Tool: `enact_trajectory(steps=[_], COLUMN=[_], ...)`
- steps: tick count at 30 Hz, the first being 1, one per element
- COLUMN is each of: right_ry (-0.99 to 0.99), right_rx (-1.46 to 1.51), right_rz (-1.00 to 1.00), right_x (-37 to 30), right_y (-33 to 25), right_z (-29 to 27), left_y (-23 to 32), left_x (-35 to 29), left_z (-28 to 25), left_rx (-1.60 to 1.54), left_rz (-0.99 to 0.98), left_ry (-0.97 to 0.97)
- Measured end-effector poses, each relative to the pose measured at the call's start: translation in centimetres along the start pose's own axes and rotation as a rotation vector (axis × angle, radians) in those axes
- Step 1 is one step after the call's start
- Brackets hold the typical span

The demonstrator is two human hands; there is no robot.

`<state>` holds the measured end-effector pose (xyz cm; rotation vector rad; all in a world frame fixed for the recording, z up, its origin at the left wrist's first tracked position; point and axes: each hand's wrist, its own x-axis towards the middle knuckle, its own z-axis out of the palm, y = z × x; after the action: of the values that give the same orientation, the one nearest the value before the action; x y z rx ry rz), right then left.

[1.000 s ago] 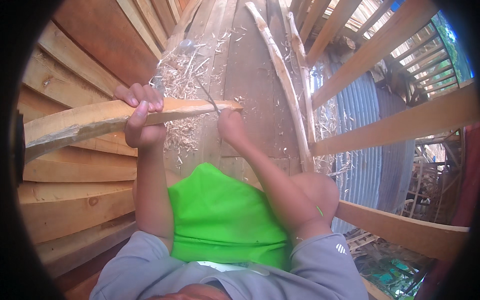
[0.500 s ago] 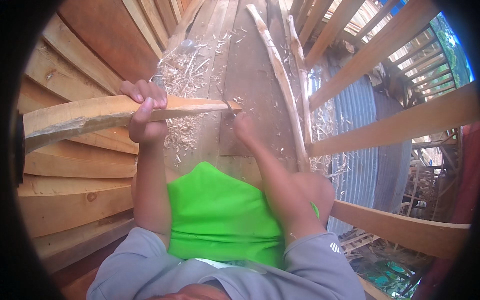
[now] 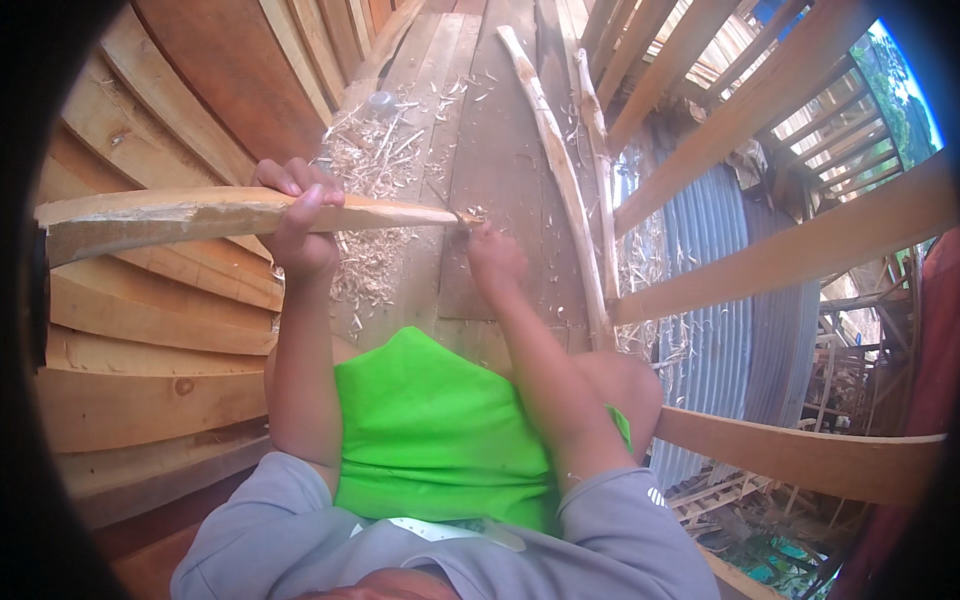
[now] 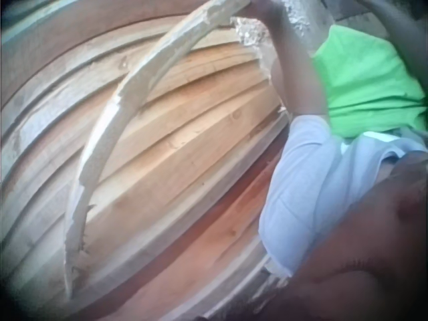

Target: The person holds a long piece of wood and uses a knife to shave off thin strips of wood, creating wood shavings. The person continues to carve the wood, occasionally adjusting their grip and the position of the wood.

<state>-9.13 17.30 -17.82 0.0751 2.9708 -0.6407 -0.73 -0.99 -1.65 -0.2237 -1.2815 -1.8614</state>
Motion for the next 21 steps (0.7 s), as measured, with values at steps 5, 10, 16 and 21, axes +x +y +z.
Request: enact_trajectory(steps=[5, 10, 16, 21], right_ry=[0.028, 0.098, -0.058, -0.172], right_rx=[-0.085, -0.062, 0.458, 0.628], right_rz=[-0.034, -0.088, 0.016, -0.052], right_x=[0.1, 1.8, 4.2, 3.9], right_y=[0.1, 2.2, 4.4, 3.9], right_z=[-0.1, 0.8, 5.6, 4.6], left_y=[0.3, 0.4, 0.3, 0.6], left_x=[0.2, 0.1, 0.1, 0.0], left_z=[-0.3, -0.4, 0.5, -0.1], left_rx=[-0.061, -0.072, -0.064, -0.036], left_rz=[-0.029, -0.034, -0.045, -0.039], left_ry=[-0.094, -0.097, -0.097, -0.091])
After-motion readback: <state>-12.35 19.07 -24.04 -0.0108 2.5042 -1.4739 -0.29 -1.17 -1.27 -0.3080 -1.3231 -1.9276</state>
